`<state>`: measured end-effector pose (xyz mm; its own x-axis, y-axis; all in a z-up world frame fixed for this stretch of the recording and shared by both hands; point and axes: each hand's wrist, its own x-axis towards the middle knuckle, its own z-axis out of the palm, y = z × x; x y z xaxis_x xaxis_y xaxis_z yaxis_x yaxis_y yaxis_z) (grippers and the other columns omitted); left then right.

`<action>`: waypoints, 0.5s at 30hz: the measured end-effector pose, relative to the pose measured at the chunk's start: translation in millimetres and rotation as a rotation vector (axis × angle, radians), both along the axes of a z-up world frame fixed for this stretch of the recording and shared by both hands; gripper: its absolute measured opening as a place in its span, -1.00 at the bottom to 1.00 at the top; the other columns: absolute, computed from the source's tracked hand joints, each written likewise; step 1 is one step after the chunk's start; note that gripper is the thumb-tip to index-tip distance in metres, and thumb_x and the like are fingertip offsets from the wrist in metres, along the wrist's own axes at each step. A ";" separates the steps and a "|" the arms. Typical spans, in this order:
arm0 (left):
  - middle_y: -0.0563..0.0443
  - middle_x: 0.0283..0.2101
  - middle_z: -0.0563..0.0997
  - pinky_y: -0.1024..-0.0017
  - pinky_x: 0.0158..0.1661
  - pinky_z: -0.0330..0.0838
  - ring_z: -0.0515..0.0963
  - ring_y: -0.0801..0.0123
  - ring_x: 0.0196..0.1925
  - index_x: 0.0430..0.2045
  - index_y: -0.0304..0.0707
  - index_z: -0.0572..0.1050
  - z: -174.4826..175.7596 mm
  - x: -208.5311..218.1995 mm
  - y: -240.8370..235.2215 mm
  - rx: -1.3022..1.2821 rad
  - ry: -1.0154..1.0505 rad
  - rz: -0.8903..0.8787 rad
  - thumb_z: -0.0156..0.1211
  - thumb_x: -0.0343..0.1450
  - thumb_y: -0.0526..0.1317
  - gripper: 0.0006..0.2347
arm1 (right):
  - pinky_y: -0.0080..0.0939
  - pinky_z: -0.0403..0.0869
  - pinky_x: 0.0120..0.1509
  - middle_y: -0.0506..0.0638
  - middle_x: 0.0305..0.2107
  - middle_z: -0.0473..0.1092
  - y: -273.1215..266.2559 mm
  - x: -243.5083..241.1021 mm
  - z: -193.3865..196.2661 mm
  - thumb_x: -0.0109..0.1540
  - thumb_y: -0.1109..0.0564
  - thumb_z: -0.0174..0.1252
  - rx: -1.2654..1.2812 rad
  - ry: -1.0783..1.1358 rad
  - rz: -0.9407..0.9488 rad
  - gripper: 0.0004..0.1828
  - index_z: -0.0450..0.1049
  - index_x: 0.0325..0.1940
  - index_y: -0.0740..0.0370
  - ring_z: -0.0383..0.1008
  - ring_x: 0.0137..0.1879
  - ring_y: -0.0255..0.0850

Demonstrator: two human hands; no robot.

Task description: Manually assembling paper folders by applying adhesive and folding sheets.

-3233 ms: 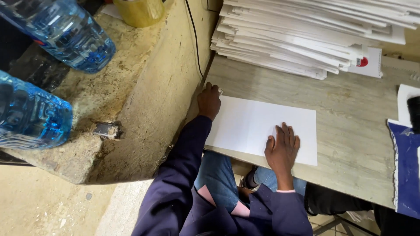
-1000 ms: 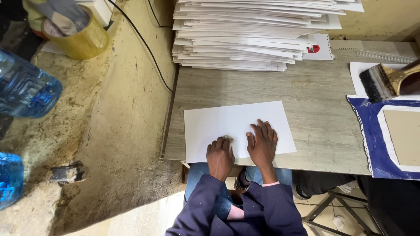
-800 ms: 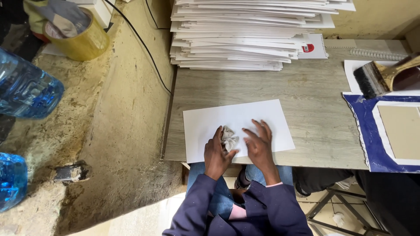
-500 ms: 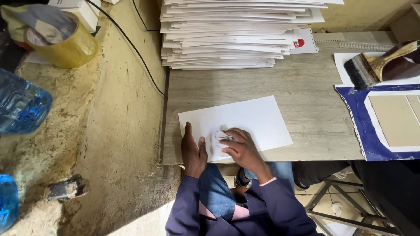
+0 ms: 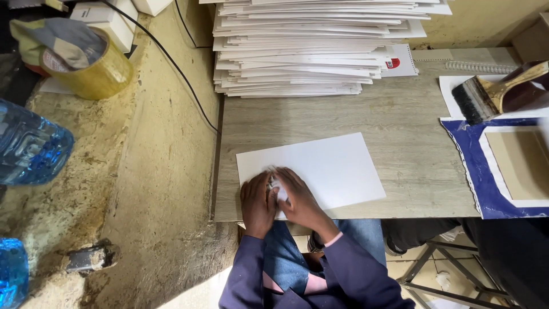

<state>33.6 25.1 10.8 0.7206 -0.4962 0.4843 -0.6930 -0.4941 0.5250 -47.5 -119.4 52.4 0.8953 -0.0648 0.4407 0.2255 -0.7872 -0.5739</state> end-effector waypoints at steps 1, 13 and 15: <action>-0.01 0.27 0.57 -0.04 0.40 0.18 0.50 0.09 0.36 0.32 -0.06 0.46 -10.0 0.5 -0.1 0.000 0.001 0.000 0.09 0.62 -0.02 -0.63 | 0.35 0.28 0.51 0.39 0.38 0.33 3.1 -11.7 -5.2 0.22 0.25 0.32 0.000 0.001 0.000 -0.19 0.23 0.56 0.34 0.22 0.52 0.40; -0.15 -0.10 0.69 0.19 0.03 0.49 0.64 0.04 -0.02 -0.10 -0.28 0.63 -3.2 27.5 67.3 -0.450 0.191 0.296 0.00 0.43 -0.43 -0.73 | 0.24 0.05 0.75 0.20 0.64 -0.02 -42.9 -116.0 -10.5 -0.17 0.40 0.29 -0.296 0.095 0.010 0.29 0.15 0.67 -0.05 -0.08 0.74 0.21; -0.08 -0.11 0.72 0.17 0.02 0.49 0.65 0.06 -0.03 -0.16 -0.21 0.68 -12.9 30.0 68.9 -0.383 0.161 0.276 0.07 0.42 -0.38 -0.77 | 0.13 0.23 0.71 0.32 0.44 0.29 -94.2 -123.7 -11.4 0.28 0.31 0.20 0.341 -0.257 -0.139 -0.72 0.47 -0.52 0.11 0.27 0.62 0.17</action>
<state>63.6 94.0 -2.1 0.8807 -0.0846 0.4660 -0.4586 -0.3980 0.7945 -171.2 -213.6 41.0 0.7317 -0.3573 0.5805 0.3002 -0.5956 -0.7451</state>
